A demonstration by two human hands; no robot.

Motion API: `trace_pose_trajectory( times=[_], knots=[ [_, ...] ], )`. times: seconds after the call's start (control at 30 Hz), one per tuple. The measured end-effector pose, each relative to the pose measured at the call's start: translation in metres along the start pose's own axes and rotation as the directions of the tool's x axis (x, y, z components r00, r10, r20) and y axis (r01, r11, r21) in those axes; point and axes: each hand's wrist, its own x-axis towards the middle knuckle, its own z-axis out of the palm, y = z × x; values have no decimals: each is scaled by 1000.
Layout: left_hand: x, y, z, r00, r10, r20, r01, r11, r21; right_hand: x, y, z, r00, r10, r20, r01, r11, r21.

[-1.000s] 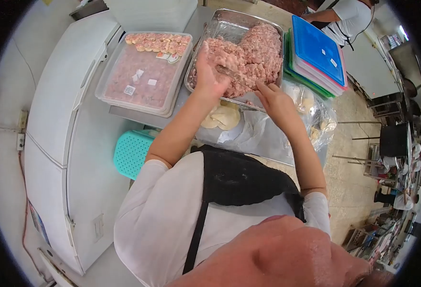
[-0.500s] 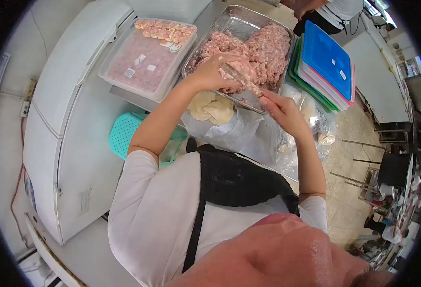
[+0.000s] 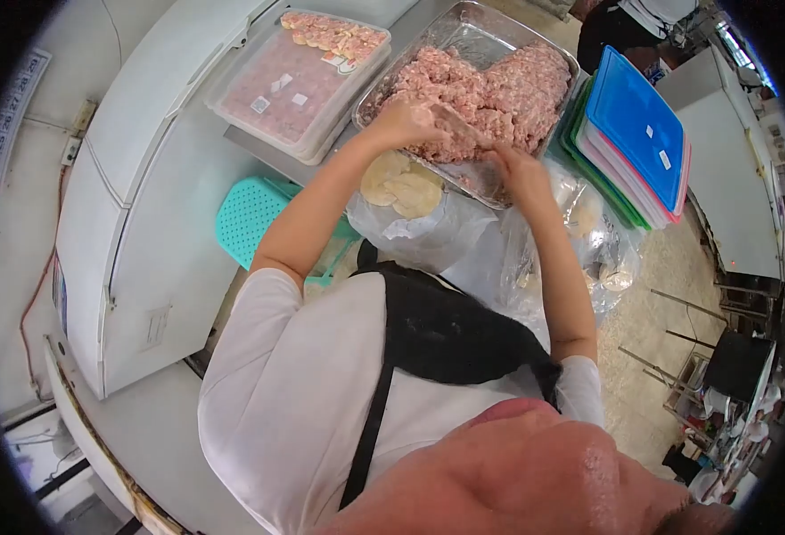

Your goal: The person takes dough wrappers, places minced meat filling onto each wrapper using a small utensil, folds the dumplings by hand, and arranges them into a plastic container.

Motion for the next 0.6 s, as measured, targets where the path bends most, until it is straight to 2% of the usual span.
trace_pose_trajectory(
  times=[0.03,0.13,0.17,0.23,0.27,0.37,0.43,0.47,0.5,0.57,0.6],
  knots=[
    [-8,16,-4,999,13,32,-11,999,-53,-6,6,-12,1000,21,-10,-22,990,-141],
    [-19,9,-7,956,134,-262,-60,960,274,-16,12,-40,988,115,100,-106,990,-91],
    [-23,15,-9,950,193,-246,-122,953,277,-19,18,-45,996,87,36,-88,996,14],
    [-34,52,-16,925,307,-222,-242,930,278,-25,2,-68,993,109,50,-119,945,306],
    [-31,49,-16,941,306,-146,-263,930,255,-25,-9,-77,992,114,59,-128,887,445],
    [-15,43,-21,947,311,82,-322,923,210,-22,-47,-78,992,37,122,-86,898,431],
    [-11,49,-24,920,327,215,-370,907,201,-19,-43,-60,987,-18,162,-67,861,503],
    [-6,38,-21,930,317,185,-347,924,161,-15,-40,-55,983,-49,179,-55,844,533],
    [-2,19,-16,939,307,153,-326,938,119,-12,-32,-61,988,-60,141,-3,912,410],
    [7,4,-15,940,318,127,-337,925,178,-13,-52,-84,998,19,55,-29,983,184],
    [9,5,-19,931,340,131,-364,889,277,-13,-63,-90,999,49,5,-50,997,67]
  ],
)
